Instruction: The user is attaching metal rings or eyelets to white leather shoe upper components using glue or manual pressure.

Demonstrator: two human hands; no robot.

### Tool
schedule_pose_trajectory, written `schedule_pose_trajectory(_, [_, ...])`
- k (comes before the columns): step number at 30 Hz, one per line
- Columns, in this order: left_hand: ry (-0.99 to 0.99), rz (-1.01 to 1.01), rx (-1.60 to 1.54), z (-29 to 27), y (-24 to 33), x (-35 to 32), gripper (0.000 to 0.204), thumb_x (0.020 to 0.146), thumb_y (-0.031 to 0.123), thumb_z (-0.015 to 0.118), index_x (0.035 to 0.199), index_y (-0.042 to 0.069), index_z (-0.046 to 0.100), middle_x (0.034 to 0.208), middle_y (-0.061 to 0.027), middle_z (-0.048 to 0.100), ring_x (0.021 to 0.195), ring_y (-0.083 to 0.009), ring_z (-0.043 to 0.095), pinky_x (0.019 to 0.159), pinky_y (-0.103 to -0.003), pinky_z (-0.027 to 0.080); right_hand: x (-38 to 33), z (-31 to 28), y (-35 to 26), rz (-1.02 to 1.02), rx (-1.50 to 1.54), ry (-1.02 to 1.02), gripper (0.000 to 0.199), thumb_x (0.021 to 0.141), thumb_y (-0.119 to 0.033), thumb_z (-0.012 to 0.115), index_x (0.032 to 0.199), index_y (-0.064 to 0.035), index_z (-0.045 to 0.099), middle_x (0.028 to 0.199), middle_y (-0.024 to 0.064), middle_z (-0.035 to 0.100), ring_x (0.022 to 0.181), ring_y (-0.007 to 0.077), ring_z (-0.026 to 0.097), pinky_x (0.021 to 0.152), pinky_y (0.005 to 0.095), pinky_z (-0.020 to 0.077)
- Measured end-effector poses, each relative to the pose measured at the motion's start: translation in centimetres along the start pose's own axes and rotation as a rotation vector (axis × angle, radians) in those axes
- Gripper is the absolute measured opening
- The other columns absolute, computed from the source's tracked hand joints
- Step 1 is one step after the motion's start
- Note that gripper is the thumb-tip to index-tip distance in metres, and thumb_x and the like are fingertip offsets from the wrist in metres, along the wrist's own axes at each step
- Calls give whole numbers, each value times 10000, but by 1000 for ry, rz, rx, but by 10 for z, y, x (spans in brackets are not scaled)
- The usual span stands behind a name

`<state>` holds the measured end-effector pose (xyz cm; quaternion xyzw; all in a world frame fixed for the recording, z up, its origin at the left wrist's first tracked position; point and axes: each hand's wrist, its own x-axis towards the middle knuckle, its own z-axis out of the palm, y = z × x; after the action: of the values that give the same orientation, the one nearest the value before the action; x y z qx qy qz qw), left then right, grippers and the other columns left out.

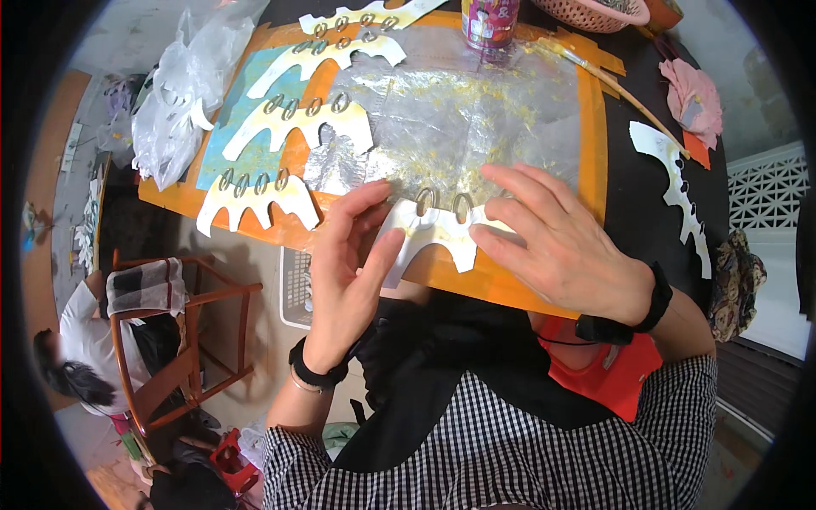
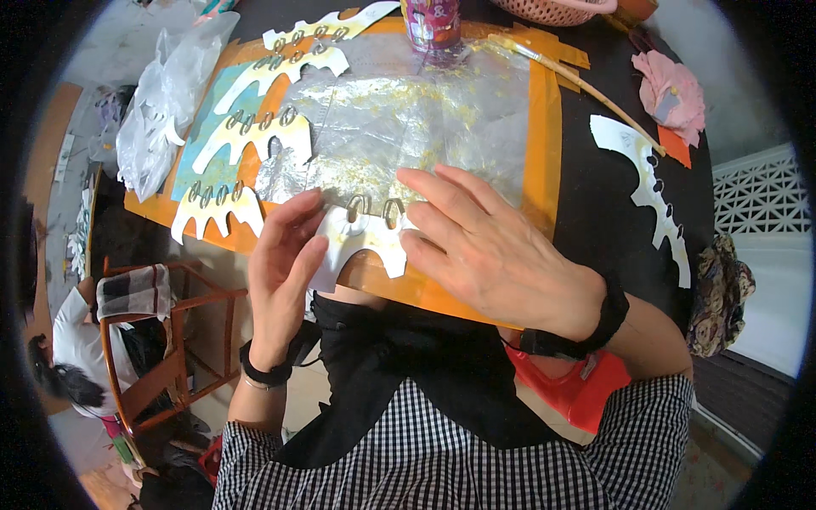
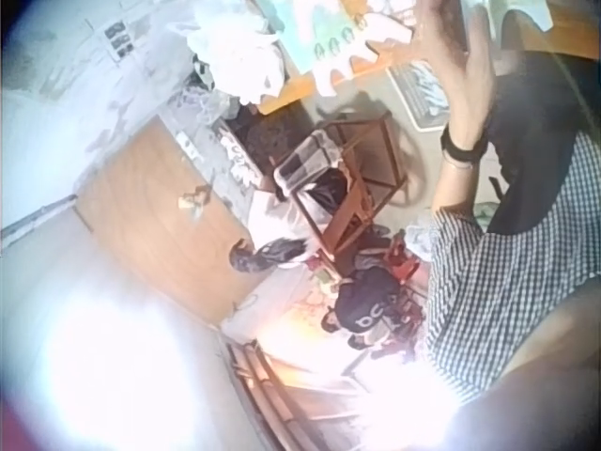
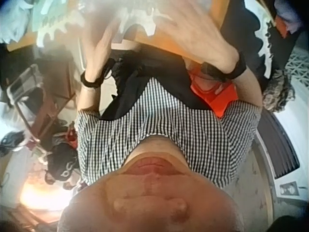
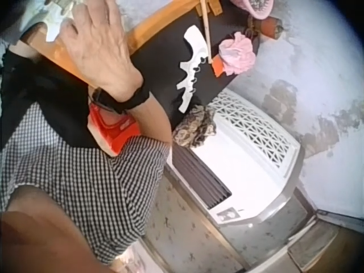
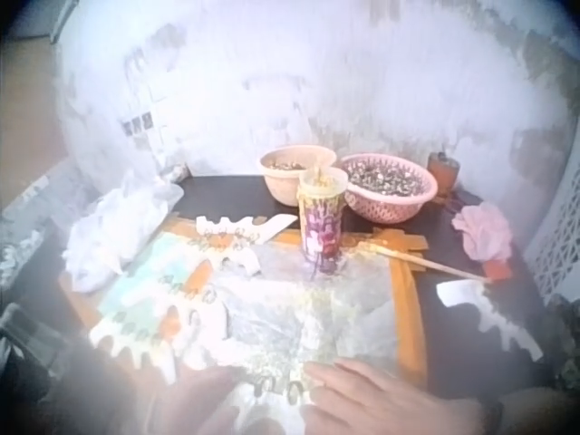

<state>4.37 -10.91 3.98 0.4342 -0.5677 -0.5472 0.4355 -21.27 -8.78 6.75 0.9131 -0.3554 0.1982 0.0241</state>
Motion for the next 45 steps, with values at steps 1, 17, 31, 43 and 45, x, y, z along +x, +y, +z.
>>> schedule_pose_trajectory(1, [4, 11, 0, -1, 2, 2, 430, 914, -46, 628, 1335, -14, 547, 1370, -116, 562, 1205, -193, 577, 1049, -324, 457, 0, 0, 0, -8, -8, 5, 211, 816, -98, 616, 995, 7, 654, 1104, 135, 585, 1340, 321, 484, 1133, 479, 415])
schedule_pose_trajectory(17, [-84, 0, 6, -10, 5, -13, 251, 970, -51, 595, 1209, 0, 652, 1219, -32, 631, 1009, -108, 628, 911, -255, 498, 4, -9, 14, 319, 426, 339, 276, 860, -31, 716, 1136, -20, 714, 1122, 125, 635, 1123, 304, 619, 942, 369, 499])
schedule_pose_trajectory(31, [-75, -141, -41, -11, 13, -41, 237, 1020, 111, 629, 1221, -15, 633, 1161, -63, 665, 1030, -116, 629, 902, -266, 510, 39, 31, -8, -3, 422, 115, 90, 828, -122, 727, 889, -58, 711, 967, 69, 686, 1114, 291, 609, 926, 415, 520])
schedule_pose_trajectory(43, [-38, -164, -29, -14, 10, -26, 155, 953, 3, 659, 1108, 7, 651, 1089, -22, 695, 1016, -98, 650, 903, -251, 509, 37, 32, -9, 1, 514, 64, 112, 804, -139, 764, 873, -74, 704, 950, 45, 668, 1163, 281, 594, 974, 432, 471])
schedule_pose_trajectory(45, [-42, -183, -105, -13, 13, -27, 153, 954, 4, 645, 1107, 5, 651, 1052, -22, 691, 984, -88, 643, 885, -247, 504, 36, 29, -10, -23, 504, 83, 116, 801, -143, 770, 871, -79, 705, 948, 37, 665, 1165, 277, 595, 974, 429, 464])
